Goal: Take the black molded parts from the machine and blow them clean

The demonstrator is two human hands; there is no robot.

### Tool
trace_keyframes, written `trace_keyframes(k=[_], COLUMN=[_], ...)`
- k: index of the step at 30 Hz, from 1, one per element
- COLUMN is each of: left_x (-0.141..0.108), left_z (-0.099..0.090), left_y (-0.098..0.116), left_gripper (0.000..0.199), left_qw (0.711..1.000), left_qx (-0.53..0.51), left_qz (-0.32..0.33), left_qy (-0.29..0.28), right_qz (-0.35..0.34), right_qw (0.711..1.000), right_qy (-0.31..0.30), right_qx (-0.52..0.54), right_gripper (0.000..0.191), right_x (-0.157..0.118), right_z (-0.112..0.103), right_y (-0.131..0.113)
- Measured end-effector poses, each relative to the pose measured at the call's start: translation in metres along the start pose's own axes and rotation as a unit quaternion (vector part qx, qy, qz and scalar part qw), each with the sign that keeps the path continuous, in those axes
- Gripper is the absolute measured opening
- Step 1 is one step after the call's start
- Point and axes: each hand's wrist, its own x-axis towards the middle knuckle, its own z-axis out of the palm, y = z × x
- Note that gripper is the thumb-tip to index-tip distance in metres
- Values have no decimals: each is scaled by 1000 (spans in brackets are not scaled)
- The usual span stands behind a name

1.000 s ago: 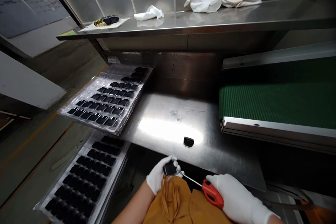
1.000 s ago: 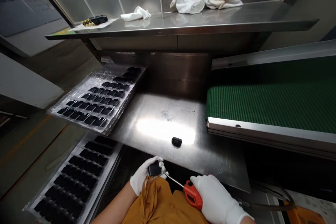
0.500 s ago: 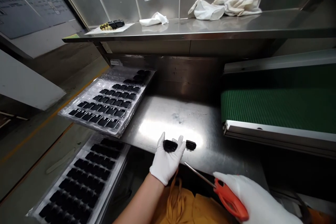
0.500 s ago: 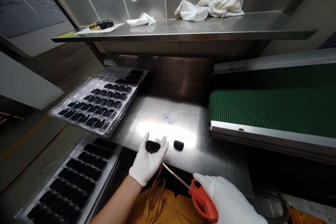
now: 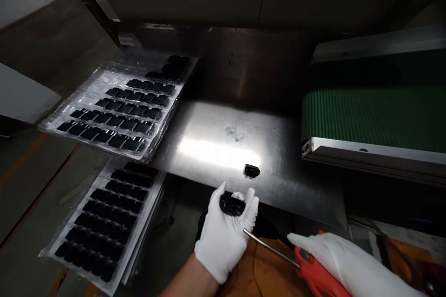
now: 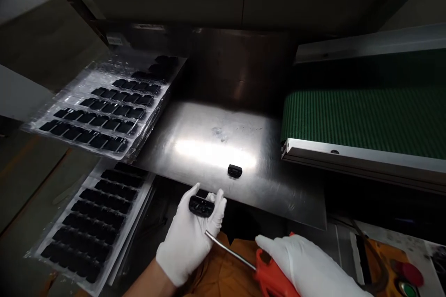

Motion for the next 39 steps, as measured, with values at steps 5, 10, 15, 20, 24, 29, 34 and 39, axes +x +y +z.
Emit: trace_keyframes(k=[5, 10, 15, 20, 24, 29, 34, 39], left_x=[0, -6, -15, -15, -3, 21, 38, 52], left_z=[-7, -7, -1, -2, -9, -17, -23, -35], left_y=[-4, -2, 3, 6, 6, 4, 11, 21], left_gripper=[63, 92, 73, 67, 55, 14, 15, 17], left_qw=[999, 997, 973, 955, 988, 997, 991, 981], left_qx=[12, 62, 217, 283, 137, -15, 52, 79], left_qz=[33, 38, 78, 75, 45, -10, 37, 87], left_qy=[-16, -26, 10, 38, 47, 71, 121, 154], right_qz=[54, 15, -46, -38, -16, 30, 44, 57], right_qw=[997, 998, 996, 998, 999, 999, 998, 996], right_qy=[-30, -33, -64, -53, -51, -2, -2, 20], right_qx=[-35, -58, -40, -7, 3, -33, -48, -60], right_gripper=[36, 36, 50, 73, 69, 55, 36, 38], right_x=[-2, 1, 9, 14, 13, 16, 27, 31], right_z=[2, -3, -2, 5, 0, -18, -18, -2], right_y=[-4, -14, -9, 2, 0, -20, -34, -25])
